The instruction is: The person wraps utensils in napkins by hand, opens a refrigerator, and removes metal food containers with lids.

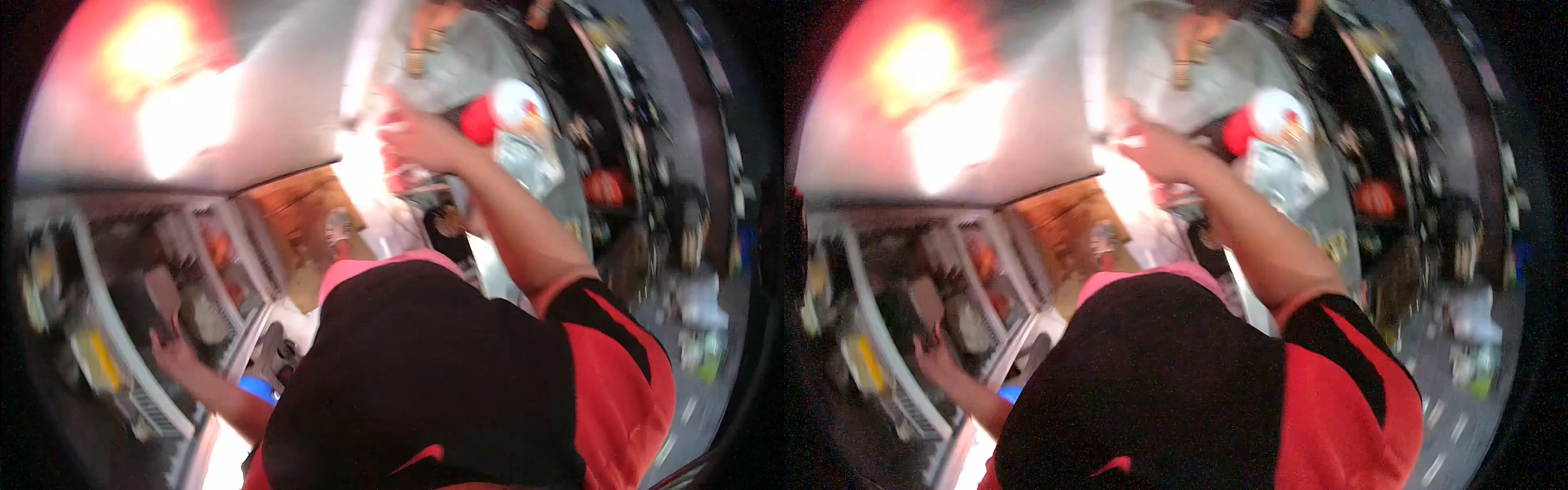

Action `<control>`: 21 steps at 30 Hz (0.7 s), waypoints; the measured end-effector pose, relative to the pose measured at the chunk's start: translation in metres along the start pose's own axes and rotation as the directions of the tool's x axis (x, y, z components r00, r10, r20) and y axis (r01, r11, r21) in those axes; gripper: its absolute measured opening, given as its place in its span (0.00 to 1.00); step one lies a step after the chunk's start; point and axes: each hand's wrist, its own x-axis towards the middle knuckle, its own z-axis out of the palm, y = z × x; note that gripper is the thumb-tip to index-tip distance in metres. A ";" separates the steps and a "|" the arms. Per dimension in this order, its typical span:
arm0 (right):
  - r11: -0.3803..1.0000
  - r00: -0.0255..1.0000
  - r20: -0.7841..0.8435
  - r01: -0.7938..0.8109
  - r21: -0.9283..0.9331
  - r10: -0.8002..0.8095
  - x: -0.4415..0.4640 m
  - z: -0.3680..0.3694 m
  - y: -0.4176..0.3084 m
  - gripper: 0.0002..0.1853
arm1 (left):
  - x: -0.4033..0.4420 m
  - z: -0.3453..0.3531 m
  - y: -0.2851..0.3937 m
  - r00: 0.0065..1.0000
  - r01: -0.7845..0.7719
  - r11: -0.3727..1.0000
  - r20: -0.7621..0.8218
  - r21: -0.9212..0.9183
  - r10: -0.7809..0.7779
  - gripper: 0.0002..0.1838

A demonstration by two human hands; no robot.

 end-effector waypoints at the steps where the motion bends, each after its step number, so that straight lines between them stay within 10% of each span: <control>1: 0.999 0.999 0.040 0.034 -0.023 -0.033 -0.012 0.002 0.000 0.34 | -0.013 -0.002 -0.004 0.998 0.015 0.999 0.064 0.040 -0.017 0.38; 6: 0.988 0.982 0.125 0.151 -0.041 -0.144 -0.105 -0.002 0.009 0.29 | -0.091 -0.007 -0.061 0.995 -0.099 0.933 0.061 0.346 0.083 0.31; 11: 0.932 0.973 -0.023 -0.212 0.294 0.228 -0.229 -0.062 0.078 0.16 | -0.182 0.012 -0.105 0.959 0.002 0.853 0.241 0.522 -0.150 0.29; 15: 0.788 0.684 -0.444 -0.609 0.088 0.579 -0.279 -0.070 0.172 0.32 | -0.252 0.058 -0.139 0.875 0.014 0.784 0.372 0.620 -0.310 0.27; 21: 0.721 0.669 -0.276 -0.600 0.346 0.690 -0.281 -0.047 0.282 0.39 | -0.274 0.099 -0.175 0.619 -0.114 0.518 0.469 0.848 -0.630 0.27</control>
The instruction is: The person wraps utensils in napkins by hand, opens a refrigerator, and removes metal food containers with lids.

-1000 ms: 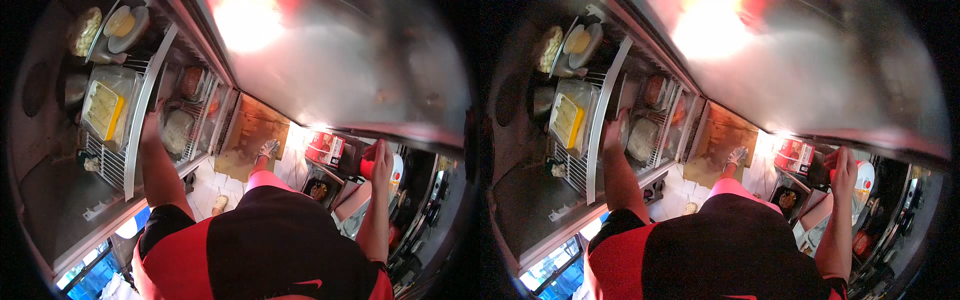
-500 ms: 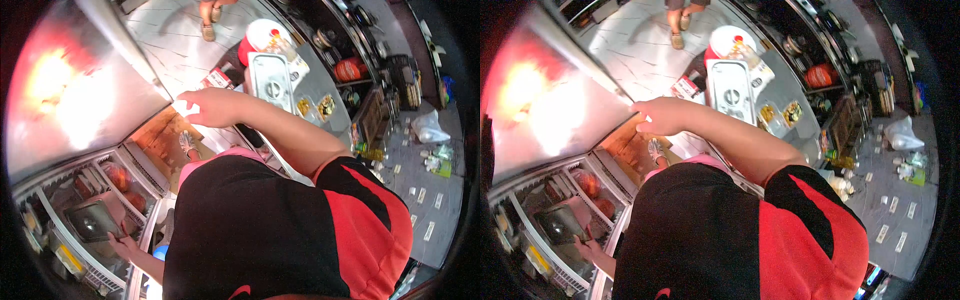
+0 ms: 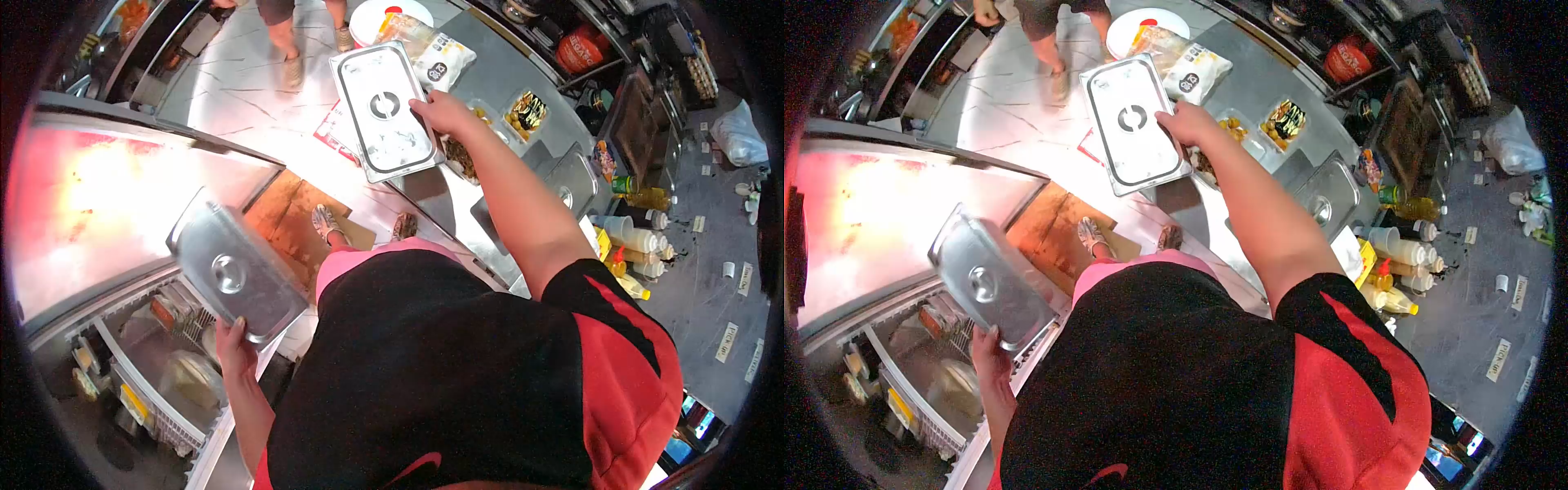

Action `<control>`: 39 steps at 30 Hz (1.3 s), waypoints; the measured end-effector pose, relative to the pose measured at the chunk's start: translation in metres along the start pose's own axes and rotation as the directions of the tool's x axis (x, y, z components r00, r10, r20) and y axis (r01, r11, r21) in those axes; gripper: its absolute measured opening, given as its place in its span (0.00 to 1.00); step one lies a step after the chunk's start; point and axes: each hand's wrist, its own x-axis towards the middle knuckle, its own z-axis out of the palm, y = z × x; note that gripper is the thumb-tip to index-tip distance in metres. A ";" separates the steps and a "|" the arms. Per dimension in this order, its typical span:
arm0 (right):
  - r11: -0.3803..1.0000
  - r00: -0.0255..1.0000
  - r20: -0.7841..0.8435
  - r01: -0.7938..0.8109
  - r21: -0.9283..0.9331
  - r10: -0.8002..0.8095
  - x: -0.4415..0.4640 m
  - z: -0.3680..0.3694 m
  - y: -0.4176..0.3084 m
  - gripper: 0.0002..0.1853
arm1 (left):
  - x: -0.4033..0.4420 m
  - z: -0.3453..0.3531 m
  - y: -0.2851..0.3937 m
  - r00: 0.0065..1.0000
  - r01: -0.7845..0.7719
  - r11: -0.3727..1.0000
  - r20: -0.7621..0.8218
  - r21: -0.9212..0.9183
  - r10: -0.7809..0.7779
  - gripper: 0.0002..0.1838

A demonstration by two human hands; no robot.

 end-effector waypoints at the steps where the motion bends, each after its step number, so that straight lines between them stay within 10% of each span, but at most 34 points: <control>1: 0.999 0.999 0.042 0.026 0.021 -0.027 0.005 0.002 0.008 0.39 | 0.005 0.015 0.004 0.999 0.005 0.999 0.040 0.049 -0.007 0.27; 5: 0.814 0.969 0.223 -0.044 0.580 -0.106 0.018 0.026 0.040 0.23 | 0.026 0.073 0.013 0.988 0.018 0.993 0.152 0.116 -0.035 0.29; 8: 0.845 0.961 0.274 -0.109 0.524 -0.046 -0.010 0.016 0.027 0.18 | 0.046 0.097 0.002 0.984 0.023 0.992 0.174 0.123 -0.044 0.25; 11: 0.530 0.970 0.242 -0.208 0.822 0.005 -0.045 0.020 0.014 0.17 | 0.061 0.120 -0.005 0.981 0.028 0.992 0.189 0.119 -0.050 0.21; 15: 0.370 0.972 0.231 -0.198 0.908 -0.045 -0.078 -0.021 0.013 0.18 | 0.089 0.133 -0.023 0.968 0.031 0.995 0.247 0.097 -0.054 0.17; 32: 0.435 0.987 0.104 -0.043 0.900 -0.118 -0.174 -0.142 0.039 0.19 | 0.186 0.320 -0.077 0.886 0.071 0.996 0.454 0.062 -0.092 0.14; 36: 0.410 0.996 0.076 -0.047 0.911 -0.056 -0.182 -0.142 0.056 0.16 | 0.174 0.326 -0.013 0.916 -0.247 0.619 0.387 0.746 -0.101 0.17; 39: 0.405 0.997 0.074 -0.063 0.912 -0.013 -0.189 -0.142 0.070 0.16 | 0.172 0.322 0.012 0.886 -0.459 0.295 0.458 0.838 0.076 0.24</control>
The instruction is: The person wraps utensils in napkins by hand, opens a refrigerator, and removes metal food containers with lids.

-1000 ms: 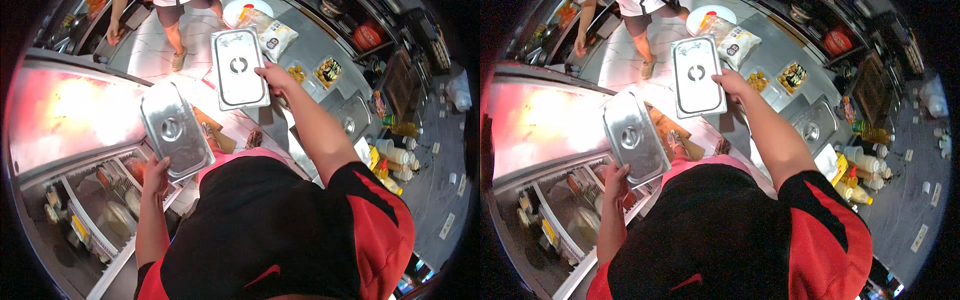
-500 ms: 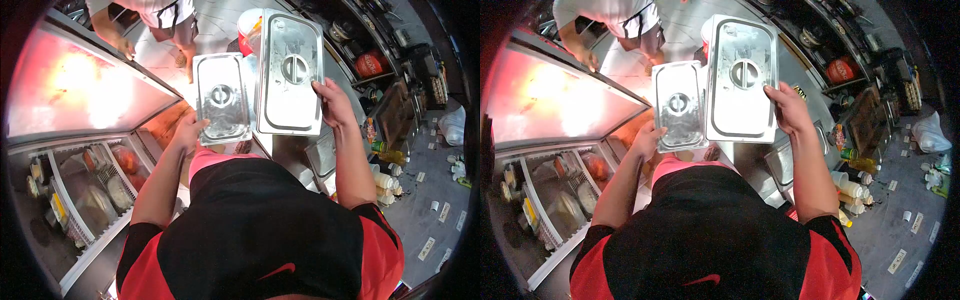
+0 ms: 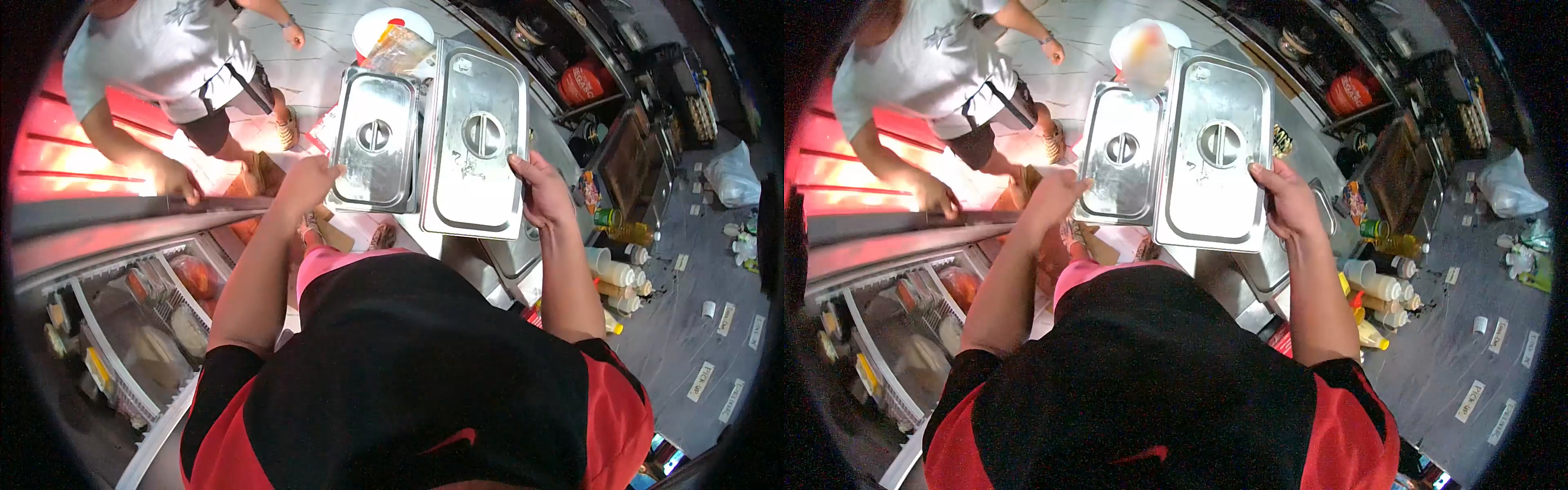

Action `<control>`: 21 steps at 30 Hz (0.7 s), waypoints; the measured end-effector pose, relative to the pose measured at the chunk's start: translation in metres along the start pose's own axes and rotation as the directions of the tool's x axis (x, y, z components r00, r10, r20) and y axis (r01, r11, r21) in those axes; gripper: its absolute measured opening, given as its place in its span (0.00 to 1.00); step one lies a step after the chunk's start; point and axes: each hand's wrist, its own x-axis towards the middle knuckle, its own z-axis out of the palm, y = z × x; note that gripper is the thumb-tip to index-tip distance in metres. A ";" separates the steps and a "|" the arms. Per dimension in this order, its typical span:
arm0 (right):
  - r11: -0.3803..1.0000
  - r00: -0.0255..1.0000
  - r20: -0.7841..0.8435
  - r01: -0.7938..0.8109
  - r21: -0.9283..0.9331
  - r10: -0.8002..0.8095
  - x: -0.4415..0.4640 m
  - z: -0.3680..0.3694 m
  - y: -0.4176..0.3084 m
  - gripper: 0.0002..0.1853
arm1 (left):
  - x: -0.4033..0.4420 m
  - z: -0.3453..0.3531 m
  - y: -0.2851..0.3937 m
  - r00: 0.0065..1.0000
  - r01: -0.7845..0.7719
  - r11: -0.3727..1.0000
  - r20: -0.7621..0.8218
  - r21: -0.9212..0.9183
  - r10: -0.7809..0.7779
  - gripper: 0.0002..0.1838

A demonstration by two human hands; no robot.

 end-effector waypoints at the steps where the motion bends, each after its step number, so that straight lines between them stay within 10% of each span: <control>1: 1.000 1.000 0.002 -0.002 0.009 0.002 0.000 -0.005 0.003 0.16 | 0.001 -0.007 0.002 1.000 0.008 1.000 0.011 0.028 -0.008 0.24; 7: 0.999 0.998 -0.050 -0.020 0.050 0.023 -0.003 -0.004 0.007 0.16 | 0.032 -0.061 -0.026 0.996 0.069 0.575 0.091 -0.815 0.010 0.12; 15: 0.997 0.996 -0.080 -0.033 0.074 0.039 0.004 -0.012 0.016 0.15 | 0.020 -0.094 -0.069 0.992 0.094 0.369 0.056 -0.925 -0.114 0.13; 21: 0.998 0.997 -0.073 -0.027 0.062 0.031 0.007 -0.017 0.018 0.15 | 0.012 -0.020 -0.075 0.994 0.059 0.506 0.005 -0.860 -0.108 0.12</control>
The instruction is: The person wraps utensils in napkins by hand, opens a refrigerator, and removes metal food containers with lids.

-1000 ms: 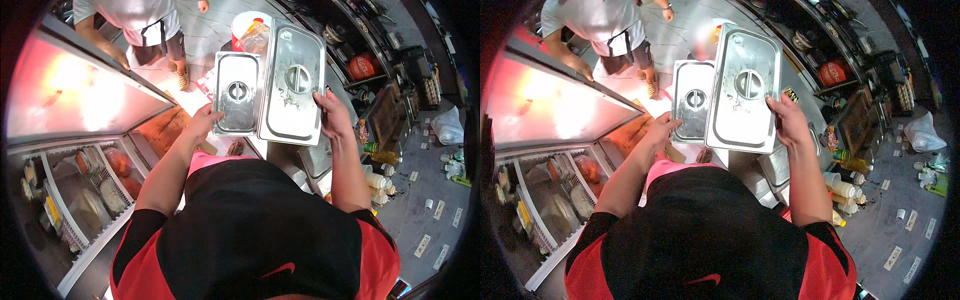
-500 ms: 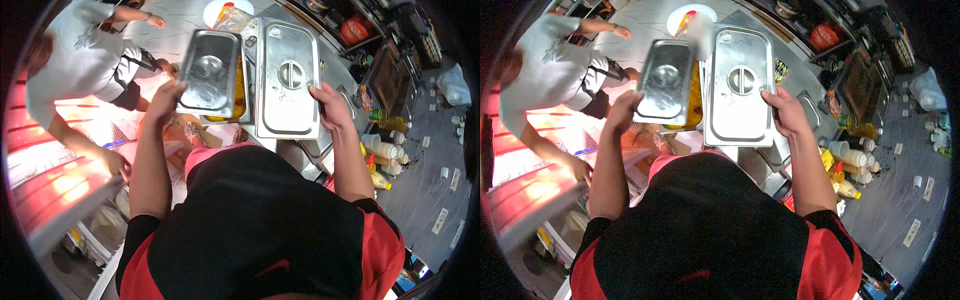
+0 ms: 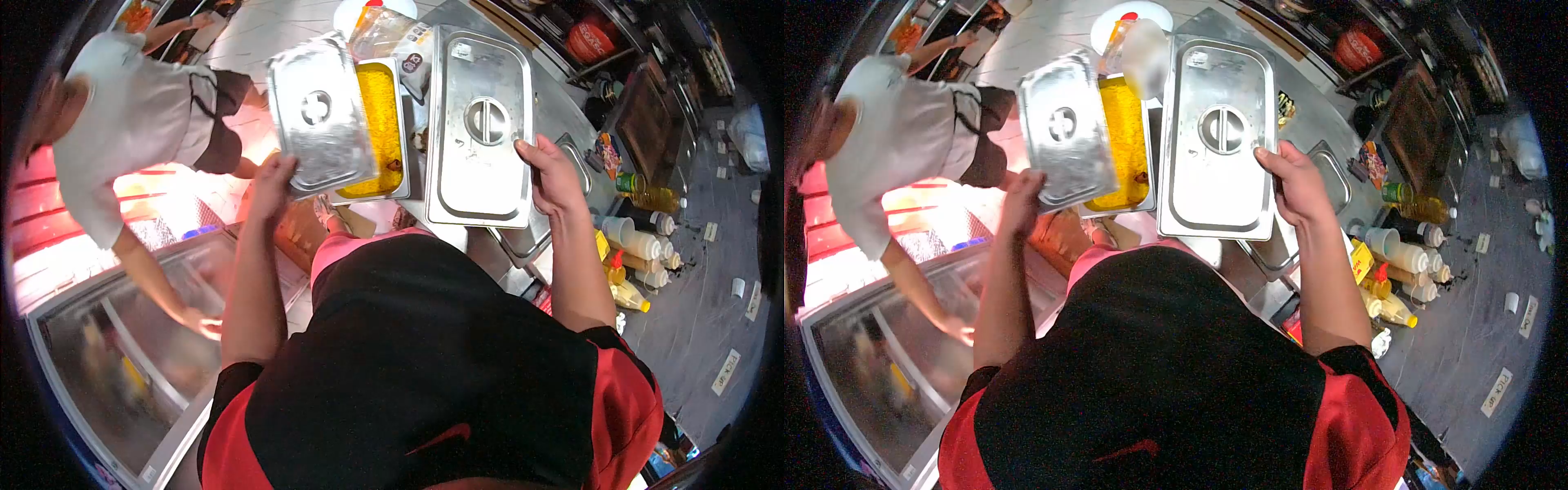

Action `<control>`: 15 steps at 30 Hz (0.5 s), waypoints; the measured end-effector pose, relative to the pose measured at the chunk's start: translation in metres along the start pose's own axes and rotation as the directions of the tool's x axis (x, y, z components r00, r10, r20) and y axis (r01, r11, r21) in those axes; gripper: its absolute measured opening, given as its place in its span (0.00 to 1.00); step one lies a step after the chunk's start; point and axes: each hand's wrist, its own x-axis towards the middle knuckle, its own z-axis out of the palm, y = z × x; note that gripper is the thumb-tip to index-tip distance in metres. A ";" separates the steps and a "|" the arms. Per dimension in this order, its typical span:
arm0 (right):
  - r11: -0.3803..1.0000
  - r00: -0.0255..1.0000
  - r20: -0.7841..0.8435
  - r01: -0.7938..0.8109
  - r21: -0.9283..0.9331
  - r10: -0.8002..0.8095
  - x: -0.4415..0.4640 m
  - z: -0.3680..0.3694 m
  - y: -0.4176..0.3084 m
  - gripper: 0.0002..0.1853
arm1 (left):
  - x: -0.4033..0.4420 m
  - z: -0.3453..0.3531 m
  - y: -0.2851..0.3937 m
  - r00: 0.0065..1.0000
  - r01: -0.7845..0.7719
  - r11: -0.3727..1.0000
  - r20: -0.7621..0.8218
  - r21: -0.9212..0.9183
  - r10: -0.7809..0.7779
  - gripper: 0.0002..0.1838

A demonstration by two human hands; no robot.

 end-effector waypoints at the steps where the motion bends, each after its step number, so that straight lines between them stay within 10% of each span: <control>1: 1.000 1.000 0.001 0.005 0.007 -0.005 0.000 0.000 0.000 0.15 | 0.005 0.006 -0.021 0.999 0.032 0.999 0.026 -0.005 -0.031 0.13; 3: 1.000 1.000 0.009 0.012 0.011 -0.012 0.001 0.001 -0.001 0.15 | 0.004 0.036 -0.040 0.999 -0.043 0.994 0.014 0.105 0.041 0.18; 5: 1.000 1.000 0.021 0.017 0.004 -0.017 0.000 0.002 -0.003 0.16 | -0.009 0.058 -0.026 0.987 -0.079 0.612 -0.025 0.787 0.160 0.23; 11: 0.998 0.997 0.067 0.042 -0.054 -0.038 -0.001 0.007 -0.014 0.19 | -0.043 0.106 -0.020 0.969 0.042 0.489 -0.155 0.871 0.194 0.31; 15: 0.994 0.991 0.136 0.013 -0.105 0.002 0.014 0.051 -0.016 0.24 | -0.066 0.060 -0.060 0.910 0.198 0.776 -0.406 0.599 0.081 0.32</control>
